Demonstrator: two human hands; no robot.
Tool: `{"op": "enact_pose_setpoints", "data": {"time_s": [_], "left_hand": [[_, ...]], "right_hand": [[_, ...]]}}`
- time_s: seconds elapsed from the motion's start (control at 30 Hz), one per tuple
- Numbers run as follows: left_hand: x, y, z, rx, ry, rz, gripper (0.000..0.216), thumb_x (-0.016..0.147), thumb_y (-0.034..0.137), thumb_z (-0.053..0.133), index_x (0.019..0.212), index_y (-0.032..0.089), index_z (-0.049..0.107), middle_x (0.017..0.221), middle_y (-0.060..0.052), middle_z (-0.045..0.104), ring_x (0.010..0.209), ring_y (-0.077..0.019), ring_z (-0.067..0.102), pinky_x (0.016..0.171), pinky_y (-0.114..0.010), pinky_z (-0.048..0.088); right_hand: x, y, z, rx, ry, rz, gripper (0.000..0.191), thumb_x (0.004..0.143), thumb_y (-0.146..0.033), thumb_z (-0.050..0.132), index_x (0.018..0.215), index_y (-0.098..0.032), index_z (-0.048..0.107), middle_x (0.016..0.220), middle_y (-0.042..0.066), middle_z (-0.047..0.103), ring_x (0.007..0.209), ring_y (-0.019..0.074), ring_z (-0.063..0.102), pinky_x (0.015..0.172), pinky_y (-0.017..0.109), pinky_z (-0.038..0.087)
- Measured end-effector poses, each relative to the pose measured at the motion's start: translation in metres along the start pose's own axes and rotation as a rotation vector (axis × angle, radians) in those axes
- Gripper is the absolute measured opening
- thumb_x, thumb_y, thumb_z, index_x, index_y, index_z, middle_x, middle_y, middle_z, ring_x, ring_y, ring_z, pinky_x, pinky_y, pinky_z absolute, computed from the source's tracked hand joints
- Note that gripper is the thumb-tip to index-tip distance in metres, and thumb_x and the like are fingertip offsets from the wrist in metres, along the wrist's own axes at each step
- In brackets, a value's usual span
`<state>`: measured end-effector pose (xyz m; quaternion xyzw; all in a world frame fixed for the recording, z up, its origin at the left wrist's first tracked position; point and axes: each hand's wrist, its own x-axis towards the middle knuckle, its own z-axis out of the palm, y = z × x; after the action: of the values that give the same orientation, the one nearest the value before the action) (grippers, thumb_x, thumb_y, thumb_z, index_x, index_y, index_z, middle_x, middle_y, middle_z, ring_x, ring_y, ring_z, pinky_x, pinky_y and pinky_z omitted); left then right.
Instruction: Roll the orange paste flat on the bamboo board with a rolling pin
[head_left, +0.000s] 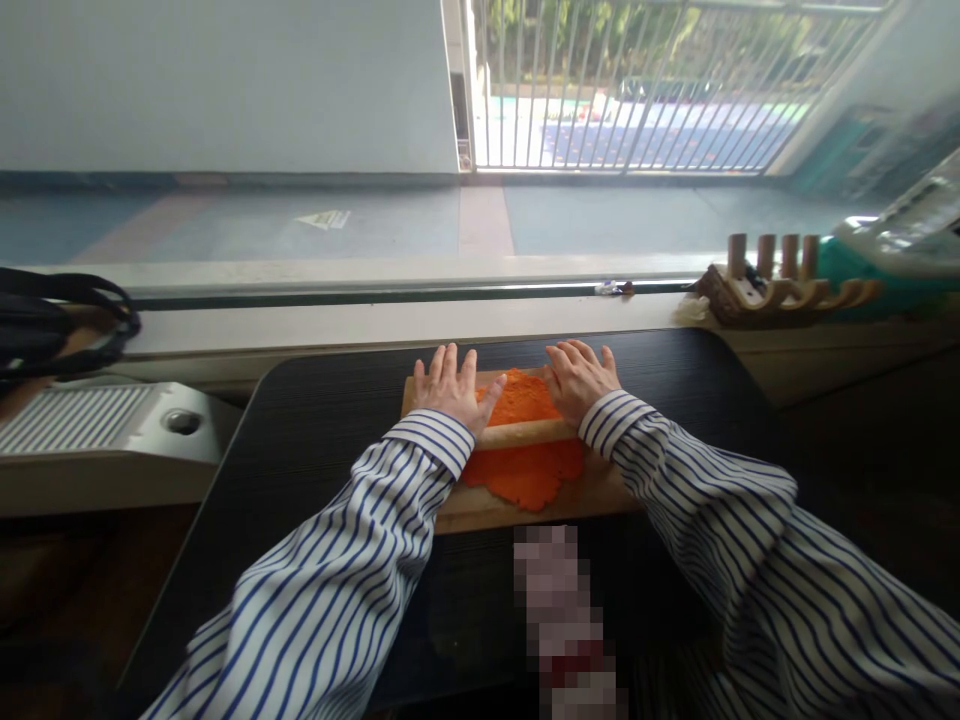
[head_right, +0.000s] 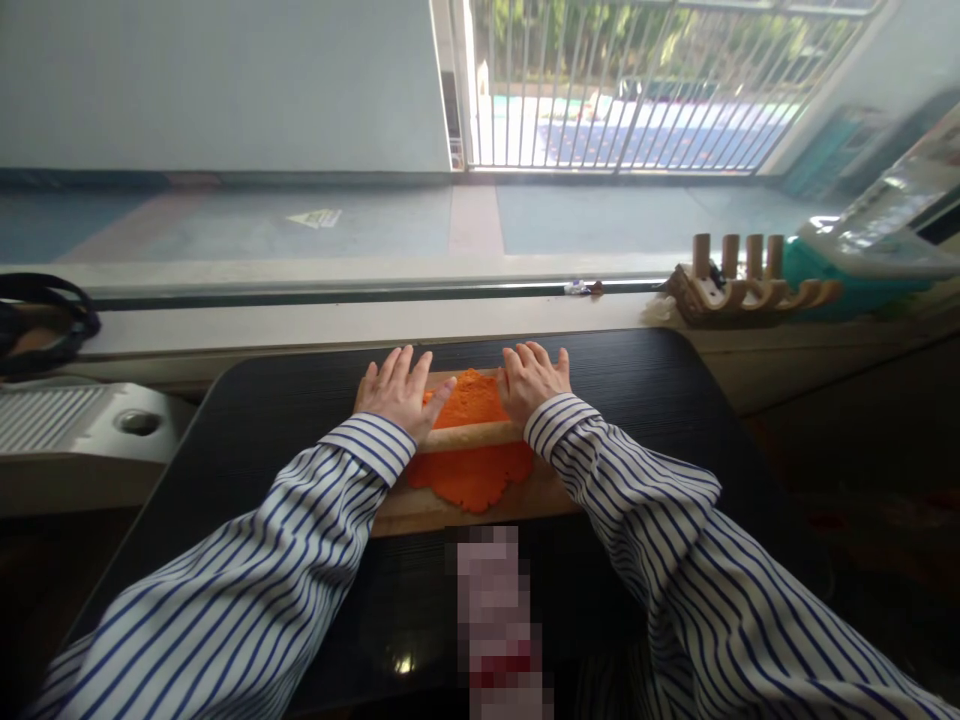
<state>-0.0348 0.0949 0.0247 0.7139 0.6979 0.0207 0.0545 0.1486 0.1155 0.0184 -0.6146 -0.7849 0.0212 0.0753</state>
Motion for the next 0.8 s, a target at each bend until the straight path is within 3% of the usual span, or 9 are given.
{"op": "enact_pose_setpoints", "data": {"time_s": [0.2, 0.53, 0.8], "left_hand": [[-0.003, -0.001, 0.003, -0.016, 0.013, -0.006, 0.072, 0.084, 0.061, 0.013, 0.137, 0.016, 0.029, 0.146, -0.013, 0.023, 0.135, -0.0246, 0.014, 0.108, -0.049, 0.009], [-0.050, 0.003, 0.015, -0.011, 0.106, 0.055, 0.068, 0.085, 0.060, 0.019, 0.136, 0.018, 0.032, 0.145, -0.014, 0.025, 0.134, -0.0254, 0.017, 0.107, -0.050, 0.010], [-0.078, 0.004, 0.023, 0.036, 0.198, 0.115, 0.069, 0.084, 0.059, 0.024, 0.134, 0.014, 0.036, 0.142, -0.017, 0.029, 0.133, -0.0280, 0.021, 0.106, -0.052, 0.012]], "right_hand": [[-0.002, -0.003, -0.003, 0.015, -0.006, -0.010, 0.041, 0.090, -0.033, 0.026, 0.124, -0.019, 0.044, 0.132, 0.010, 0.045, 0.124, 0.0251, 0.030, 0.100, 0.058, 0.017], [-0.052, -0.004, -0.006, 0.010, -0.064, -0.051, 0.048, 0.091, -0.041, 0.020, 0.131, -0.022, 0.037, 0.139, 0.008, 0.037, 0.129, 0.0231, 0.025, 0.102, 0.055, 0.016], [-0.082, -0.008, 0.002, -0.032, 0.015, -0.081, 0.051, 0.091, -0.044, 0.021, 0.129, -0.019, 0.042, 0.137, 0.011, 0.040, 0.128, 0.0229, 0.027, 0.103, 0.050, 0.016]]}}
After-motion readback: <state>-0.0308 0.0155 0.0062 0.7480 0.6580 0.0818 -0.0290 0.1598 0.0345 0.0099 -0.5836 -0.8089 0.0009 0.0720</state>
